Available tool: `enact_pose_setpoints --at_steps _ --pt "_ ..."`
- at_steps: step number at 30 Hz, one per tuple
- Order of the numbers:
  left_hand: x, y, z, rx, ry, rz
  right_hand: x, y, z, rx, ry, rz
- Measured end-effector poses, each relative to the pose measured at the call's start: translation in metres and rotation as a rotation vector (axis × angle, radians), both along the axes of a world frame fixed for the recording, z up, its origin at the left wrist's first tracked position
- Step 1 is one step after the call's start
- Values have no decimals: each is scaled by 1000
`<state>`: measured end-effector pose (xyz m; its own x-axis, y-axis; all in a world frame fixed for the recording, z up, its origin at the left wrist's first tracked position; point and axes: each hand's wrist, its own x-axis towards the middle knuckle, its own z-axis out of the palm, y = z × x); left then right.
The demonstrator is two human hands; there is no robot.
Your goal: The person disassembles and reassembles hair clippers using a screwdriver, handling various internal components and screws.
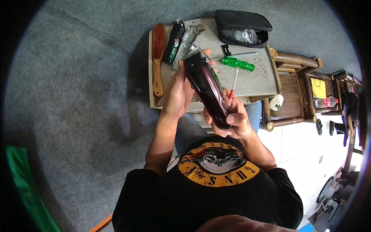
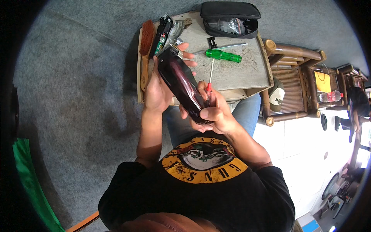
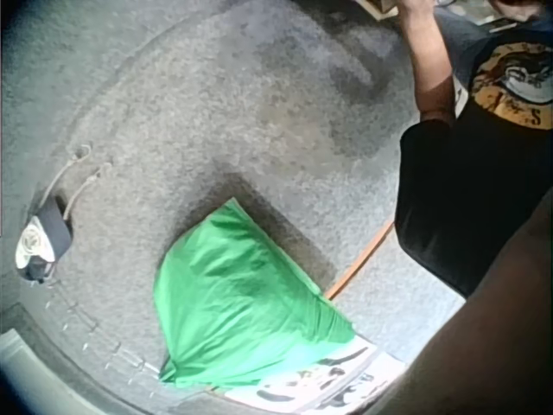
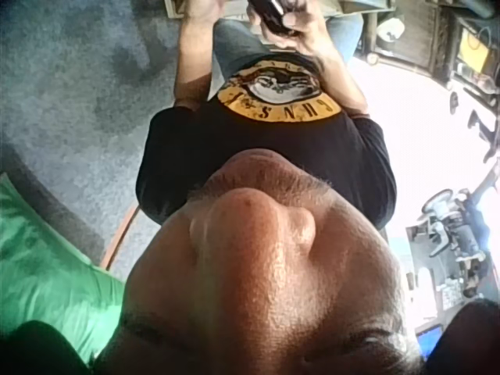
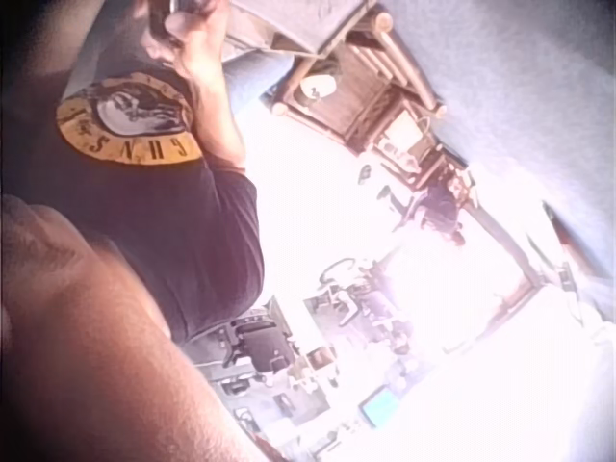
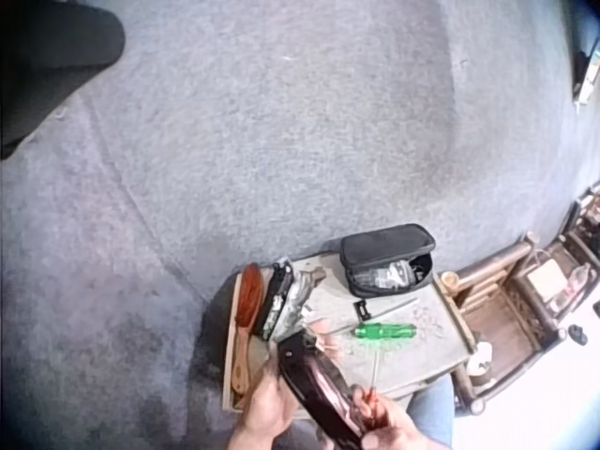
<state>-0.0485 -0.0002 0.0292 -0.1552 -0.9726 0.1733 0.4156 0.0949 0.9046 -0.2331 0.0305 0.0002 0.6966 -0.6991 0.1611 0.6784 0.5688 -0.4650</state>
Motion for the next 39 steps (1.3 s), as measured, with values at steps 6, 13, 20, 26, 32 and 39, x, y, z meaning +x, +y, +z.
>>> enact_pose_setpoints --at_steps 6,13,20,26,32,39 --pt "-5 -4 -14 -26 295 -149 -1 3 -12 276 -239 185" --pt "-7 3 -19 -17 164 -68 5 15 1 93 219 -82" --pt "-12 7 -24 -92 110 -27 -1 20 20 39 275 -110" --pt "-7 4 -30 -206 142 -154 -5 23 28 -23 307 -96" --pt "-6 6 -26 -216 72 -151 -5 26 30 -97 395 -150" --pt "-12 5 -35 -203 257 -196 1 32 24 16 230 -147"
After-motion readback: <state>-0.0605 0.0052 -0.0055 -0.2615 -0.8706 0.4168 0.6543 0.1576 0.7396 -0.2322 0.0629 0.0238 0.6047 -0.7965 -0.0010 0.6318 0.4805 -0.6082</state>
